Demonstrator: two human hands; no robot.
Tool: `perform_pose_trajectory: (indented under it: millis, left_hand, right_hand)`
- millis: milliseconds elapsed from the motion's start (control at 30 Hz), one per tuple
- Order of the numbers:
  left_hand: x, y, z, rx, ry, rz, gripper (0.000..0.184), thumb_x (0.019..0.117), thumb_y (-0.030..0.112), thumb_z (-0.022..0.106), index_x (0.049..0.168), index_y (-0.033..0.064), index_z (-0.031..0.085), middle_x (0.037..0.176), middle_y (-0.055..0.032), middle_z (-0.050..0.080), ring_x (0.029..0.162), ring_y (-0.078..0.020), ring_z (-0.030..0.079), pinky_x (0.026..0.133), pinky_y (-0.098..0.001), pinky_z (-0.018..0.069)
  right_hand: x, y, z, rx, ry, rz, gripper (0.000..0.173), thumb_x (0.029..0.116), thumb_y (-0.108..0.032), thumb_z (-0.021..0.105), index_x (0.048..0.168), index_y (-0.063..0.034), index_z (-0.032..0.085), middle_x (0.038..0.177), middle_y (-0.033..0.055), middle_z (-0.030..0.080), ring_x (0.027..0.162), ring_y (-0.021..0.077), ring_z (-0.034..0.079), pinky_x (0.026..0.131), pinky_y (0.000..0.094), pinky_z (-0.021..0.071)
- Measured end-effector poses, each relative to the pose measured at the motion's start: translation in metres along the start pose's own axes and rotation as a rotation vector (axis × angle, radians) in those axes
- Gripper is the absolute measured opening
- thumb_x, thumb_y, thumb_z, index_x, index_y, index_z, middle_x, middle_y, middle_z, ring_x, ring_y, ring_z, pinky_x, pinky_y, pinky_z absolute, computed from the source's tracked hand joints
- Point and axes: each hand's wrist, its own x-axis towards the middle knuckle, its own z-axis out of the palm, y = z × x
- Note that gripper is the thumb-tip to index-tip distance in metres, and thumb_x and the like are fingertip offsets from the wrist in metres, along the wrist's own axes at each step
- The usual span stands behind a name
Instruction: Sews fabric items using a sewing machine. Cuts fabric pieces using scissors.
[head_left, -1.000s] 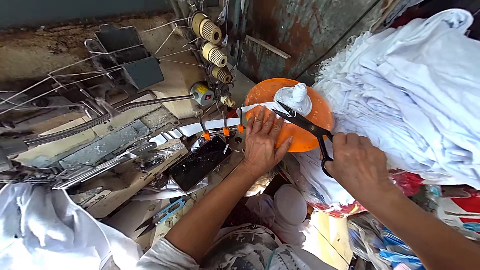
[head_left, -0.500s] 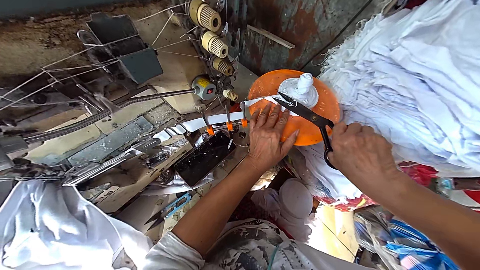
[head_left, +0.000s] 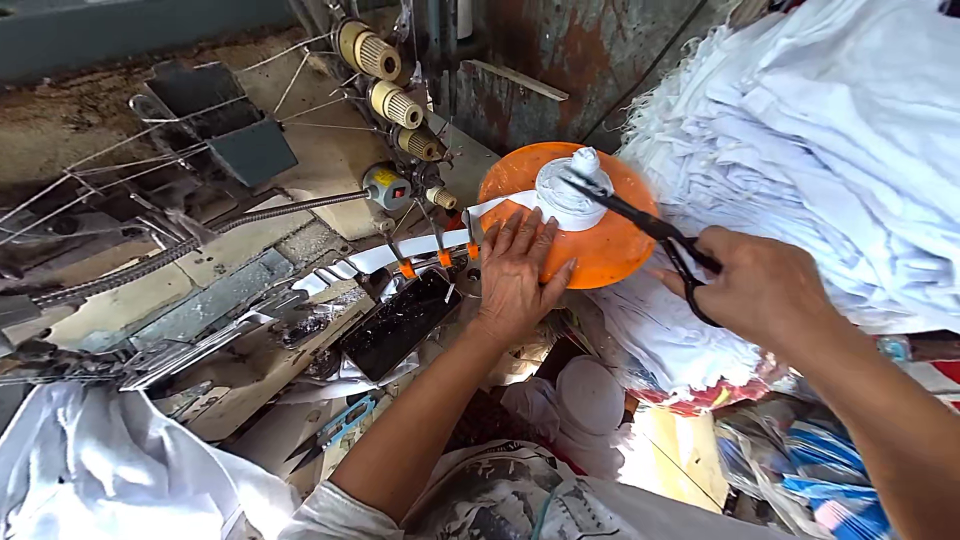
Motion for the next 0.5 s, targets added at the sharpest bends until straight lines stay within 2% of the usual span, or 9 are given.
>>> perform_pose_trajectory:
  millis: [100, 200, 333, 400, 500]
  left_hand:
    - [0.002, -0.005, -0.004, -0.038, -0.036, 0.007, 0.056, 0.1012, 0.047, 0.050, 0.137, 0.0068, 0.066, 0.147, -0.0147, 0.059, 0.142, -0.0365, 0.049, 0.118, -0.0576, 0.0301]
    - [0.009, -0.015, -0.012, -0.088, -0.107, 0.000, 0.056, 0.1011, 0.047, 0.050, 0.136, 0.0044, 0.064, 0.147, -0.0134, 0.059, 0.143, -0.0337, 0.047, 0.120, -0.0570, 0.0277]
    - [0.021, -0.021, -0.017, -0.123, -0.130, -0.059, 0.055, 0.0984, 0.044, 0.055, 0.133, 0.0025, 0.064, 0.146, -0.0143, 0.059, 0.146, -0.0372, 0.042, 0.121, -0.0576, 0.0268]
    - [0.025, -0.007, -0.025, -0.054, -0.155, -0.109, 0.051, 0.0989, 0.037, 0.059, 0.135, 0.0001, 0.063, 0.149, -0.0194, 0.054, 0.146, -0.0417, 0.039, 0.119, -0.0610, 0.0278]
    - [0.024, 0.018, -0.027, 0.035, -0.070, -0.124, 0.046, 0.0938, 0.029, 0.065, 0.129, -0.0006, 0.066, 0.133, -0.0211, 0.062, 0.130, -0.0420, 0.053, 0.110, -0.0617, 0.0354]
  right_hand:
    - [-0.019, 0.031, 0.001, 0.113, 0.082, 0.032, 0.051, 0.0883, -0.049, 0.070, 0.087, 0.0007, 0.057, 0.066, 0.0124, 0.051, 0.058, 0.0314, 0.053, 0.051, 0.0498, 0.0403]
    - [-0.038, 0.063, 0.014, 0.159, 0.104, 0.017, 0.061, 0.0911, -0.056, 0.064, 0.092, 0.0046, 0.059, 0.071, 0.0163, 0.055, 0.061, 0.0329, 0.055, 0.054, 0.0514, 0.0432]
    - [-0.046, 0.084, 0.030, 0.063, 0.114, -0.014, 0.062, 0.0937, -0.053, 0.062, 0.093, 0.0089, 0.061, 0.075, 0.0238, 0.060, 0.065, 0.0422, 0.061, 0.057, 0.0581, 0.0459]
    - [-0.042, 0.088, 0.033, 0.000, 0.150, -0.071, 0.061, 0.0940, -0.051, 0.062, 0.091, 0.0102, 0.061, 0.077, 0.0262, 0.061, 0.067, 0.0466, 0.064, 0.056, 0.0597, 0.0473]
    - [-0.030, 0.095, 0.036, -0.065, 0.183, -0.151, 0.058, 0.0941, -0.046, 0.063, 0.089, 0.0114, 0.060, 0.079, 0.0286, 0.062, 0.071, 0.0500, 0.065, 0.055, 0.0604, 0.0492]
